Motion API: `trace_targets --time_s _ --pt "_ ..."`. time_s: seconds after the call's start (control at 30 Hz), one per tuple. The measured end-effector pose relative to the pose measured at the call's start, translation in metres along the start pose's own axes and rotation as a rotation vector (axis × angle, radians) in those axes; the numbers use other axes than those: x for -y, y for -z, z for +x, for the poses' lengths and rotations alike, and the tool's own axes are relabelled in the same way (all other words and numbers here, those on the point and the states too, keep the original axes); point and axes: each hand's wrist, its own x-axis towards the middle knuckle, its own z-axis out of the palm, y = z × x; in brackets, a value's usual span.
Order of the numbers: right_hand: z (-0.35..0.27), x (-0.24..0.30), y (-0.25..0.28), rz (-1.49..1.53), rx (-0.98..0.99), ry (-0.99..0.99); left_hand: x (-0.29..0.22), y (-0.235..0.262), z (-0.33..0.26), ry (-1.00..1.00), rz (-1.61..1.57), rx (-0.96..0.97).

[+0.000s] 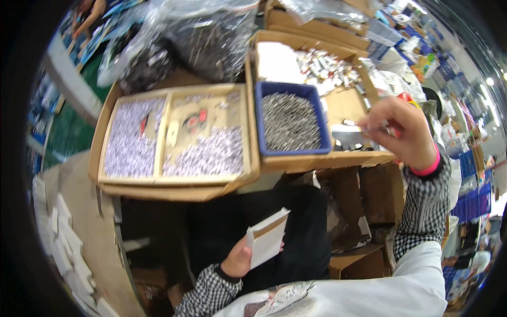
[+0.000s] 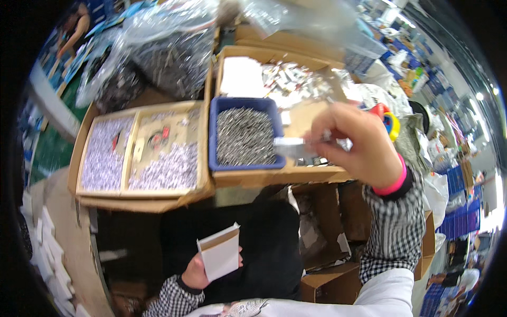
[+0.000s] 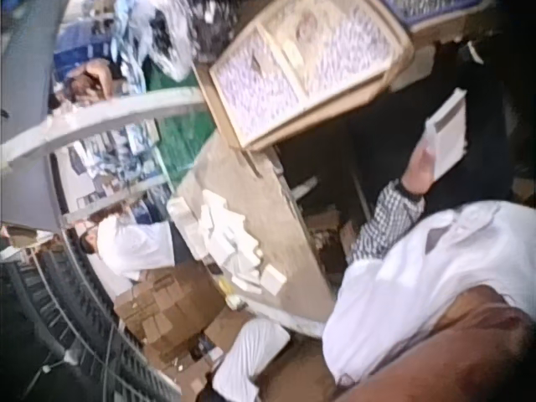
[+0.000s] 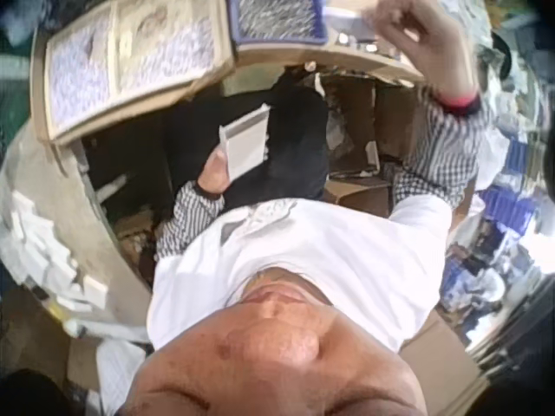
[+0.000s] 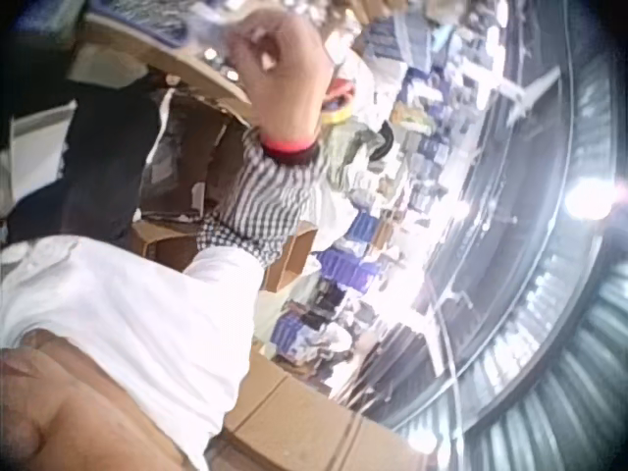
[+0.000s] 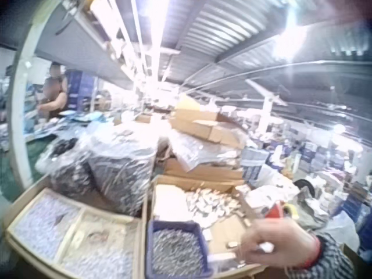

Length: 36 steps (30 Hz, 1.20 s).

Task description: The person repeatedly picks small black components and white foam pieces from trays, places them into small white boxes, and seals the boxes with tape. The process is continuous and repetitive throughout the clip.

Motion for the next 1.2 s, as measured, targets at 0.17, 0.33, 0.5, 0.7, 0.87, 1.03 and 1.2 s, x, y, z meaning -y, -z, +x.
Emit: trace_targets --time_s 0.17,0.33,0.5,0.7,0.87,1.03,1.2 --pt "-0.019 0.046 -0.06 0.219 0.2 0.214 -0.003 -0.009 -0.003 0.064 -0.054 0.059" --pt "-0.017 0.058 -0.094 0.299 0.326 0.288 -0.001 -0.011 -0.016 0.068 -0.03 0.126" --pt "-0.015 0.06 -0.094 0.227 0.351 0.319 0.001 -0.009 -0.028 0.155 0.017 0.187" --pt "-0.024 0.076 -0.1 0.109 0.372 0.415 0.004 -0.014 -0.028 0.144 -0.004 0.104" --pt "-0.027 0.076 -0.111 0.02 0.343 0.415 0.007 -0.011 -0.026 0.114 0.029 0.073" --pt "-0.036 0.074 -0.114 0.161 0.337 0.213 0.004 -0.01 -0.018 0.229 -0.085 -0.028" --pt "-0.039 0.039 -0.055 -0.113 0.148 0.131 0.0 -0.01 -0.013 0.109 -0.005 0.139"
